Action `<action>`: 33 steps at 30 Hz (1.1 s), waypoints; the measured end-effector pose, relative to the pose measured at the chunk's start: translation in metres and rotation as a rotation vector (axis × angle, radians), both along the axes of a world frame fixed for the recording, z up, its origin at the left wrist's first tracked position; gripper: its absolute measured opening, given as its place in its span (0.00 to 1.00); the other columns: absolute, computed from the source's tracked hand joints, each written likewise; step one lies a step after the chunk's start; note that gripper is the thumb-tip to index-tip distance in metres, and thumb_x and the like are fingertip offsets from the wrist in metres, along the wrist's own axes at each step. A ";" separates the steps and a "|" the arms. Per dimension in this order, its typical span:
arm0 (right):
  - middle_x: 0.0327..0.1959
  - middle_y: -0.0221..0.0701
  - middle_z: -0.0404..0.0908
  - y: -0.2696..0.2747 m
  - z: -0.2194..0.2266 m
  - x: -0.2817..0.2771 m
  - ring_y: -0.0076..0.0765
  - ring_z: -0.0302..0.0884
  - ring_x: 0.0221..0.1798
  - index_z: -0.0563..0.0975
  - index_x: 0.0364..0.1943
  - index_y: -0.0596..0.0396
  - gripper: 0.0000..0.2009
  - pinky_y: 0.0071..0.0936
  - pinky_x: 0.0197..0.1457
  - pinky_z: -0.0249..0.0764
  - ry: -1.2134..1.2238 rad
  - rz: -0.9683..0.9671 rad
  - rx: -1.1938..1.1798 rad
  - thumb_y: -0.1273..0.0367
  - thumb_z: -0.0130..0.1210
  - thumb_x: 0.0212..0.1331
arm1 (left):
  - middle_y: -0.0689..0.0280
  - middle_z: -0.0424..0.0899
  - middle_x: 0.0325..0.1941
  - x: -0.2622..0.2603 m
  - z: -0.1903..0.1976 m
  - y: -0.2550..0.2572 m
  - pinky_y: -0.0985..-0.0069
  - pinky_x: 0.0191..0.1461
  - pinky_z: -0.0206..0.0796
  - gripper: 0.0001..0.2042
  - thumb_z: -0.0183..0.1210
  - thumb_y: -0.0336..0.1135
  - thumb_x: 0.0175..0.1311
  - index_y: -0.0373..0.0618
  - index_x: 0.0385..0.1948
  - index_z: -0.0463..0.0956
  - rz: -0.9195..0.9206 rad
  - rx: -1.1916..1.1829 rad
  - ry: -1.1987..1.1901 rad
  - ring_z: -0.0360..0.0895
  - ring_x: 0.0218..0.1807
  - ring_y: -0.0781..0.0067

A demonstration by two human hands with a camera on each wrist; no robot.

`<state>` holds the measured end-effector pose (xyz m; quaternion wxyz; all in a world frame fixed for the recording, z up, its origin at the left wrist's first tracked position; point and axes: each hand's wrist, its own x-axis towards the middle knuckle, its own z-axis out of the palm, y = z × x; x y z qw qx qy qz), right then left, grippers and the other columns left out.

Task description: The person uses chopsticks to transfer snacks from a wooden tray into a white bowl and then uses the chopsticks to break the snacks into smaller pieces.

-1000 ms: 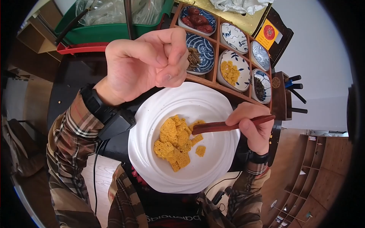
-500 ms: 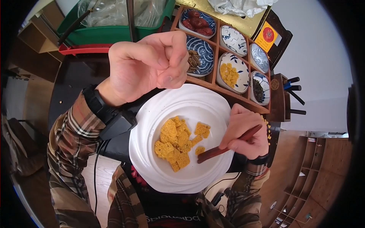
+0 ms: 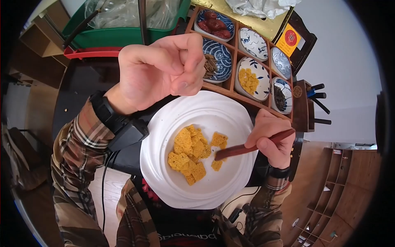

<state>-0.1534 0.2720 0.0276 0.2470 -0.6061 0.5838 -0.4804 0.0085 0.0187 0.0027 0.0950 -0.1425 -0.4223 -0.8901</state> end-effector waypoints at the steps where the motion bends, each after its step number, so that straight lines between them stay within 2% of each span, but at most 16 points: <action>1: 0.23 0.27 0.85 0.001 0.000 0.000 0.26 0.71 0.23 0.85 0.25 0.54 0.07 0.27 0.36 0.60 -0.014 -0.007 0.026 0.67 0.63 0.53 | 0.72 0.69 0.17 0.000 0.000 0.000 0.78 0.28 0.49 0.02 0.49 0.32 0.54 0.48 0.27 0.65 0.003 -0.004 -0.005 0.60 0.20 0.82; 8: 0.22 0.27 0.84 0.001 0.000 0.001 0.26 0.70 0.23 0.84 0.24 0.55 0.08 0.28 0.36 0.61 -0.040 -0.005 0.039 0.66 0.61 0.54 | 0.71 0.69 0.17 0.000 0.000 0.000 0.78 0.28 0.49 0.02 0.49 0.32 0.54 0.48 0.27 0.65 -0.004 0.004 0.001 0.60 0.19 0.82; 10: 0.21 0.28 0.84 -0.002 -0.001 0.004 0.26 0.70 0.23 0.84 0.24 0.55 0.09 0.28 0.36 0.61 -0.090 -0.050 -0.061 0.66 0.61 0.55 | 0.71 0.69 0.17 -0.001 0.000 0.001 0.78 0.28 0.49 0.02 0.49 0.32 0.54 0.48 0.27 0.65 0.001 0.008 0.000 0.59 0.19 0.82; 14: 0.21 0.28 0.84 0.000 -0.001 0.004 0.27 0.71 0.23 0.84 0.24 0.55 0.09 0.28 0.36 0.61 -0.103 -0.158 -0.027 0.66 0.61 0.55 | 0.71 0.69 0.16 0.000 -0.001 0.000 0.78 0.28 0.49 0.02 0.49 0.32 0.54 0.48 0.27 0.65 -0.011 0.003 -0.001 0.59 0.19 0.81; 16: 0.21 0.27 0.84 0.000 0.001 0.000 0.26 0.71 0.23 0.84 0.24 0.55 0.08 0.28 0.37 0.61 -0.026 -0.080 0.043 0.66 0.62 0.55 | 0.71 0.69 0.16 0.000 0.000 0.001 0.78 0.28 0.49 0.02 0.49 0.32 0.54 0.48 0.27 0.65 -0.002 0.003 -0.004 0.59 0.19 0.81; 22: 0.22 0.23 0.84 0.001 -0.001 -0.001 0.25 0.70 0.22 0.84 0.24 0.51 0.03 0.27 0.37 0.62 0.011 0.010 0.022 0.70 0.66 0.51 | 0.71 0.69 0.16 -0.001 -0.001 0.000 0.78 0.28 0.50 0.02 0.49 0.32 0.54 0.48 0.27 0.65 -0.007 0.008 0.003 0.59 0.19 0.81; 28: 0.22 0.21 0.84 -0.003 -0.002 0.002 0.23 0.69 0.22 0.84 0.25 0.50 0.04 0.25 0.35 0.61 0.054 0.107 0.082 0.73 0.70 0.46 | 0.72 0.69 0.16 -0.001 -0.001 0.000 0.78 0.28 0.50 0.02 0.49 0.31 0.55 0.48 0.27 0.66 -0.009 0.004 0.006 0.59 0.19 0.81; 33: 0.22 0.21 0.84 -0.001 -0.001 0.004 0.24 0.68 0.22 0.84 0.25 0.50 0.04 0.25 0.35 0.62 0.058 0.083 0.100 0.73 0.70 0.47 | 0.71 0.69 0.16 -0.001 -0.001 -0.001 0.78 0.28 0.50 0.02 0.49 0.31 0.55 0.48 0.27 0.66 -0.008 0.006 0.007 0.59 0.19 0.81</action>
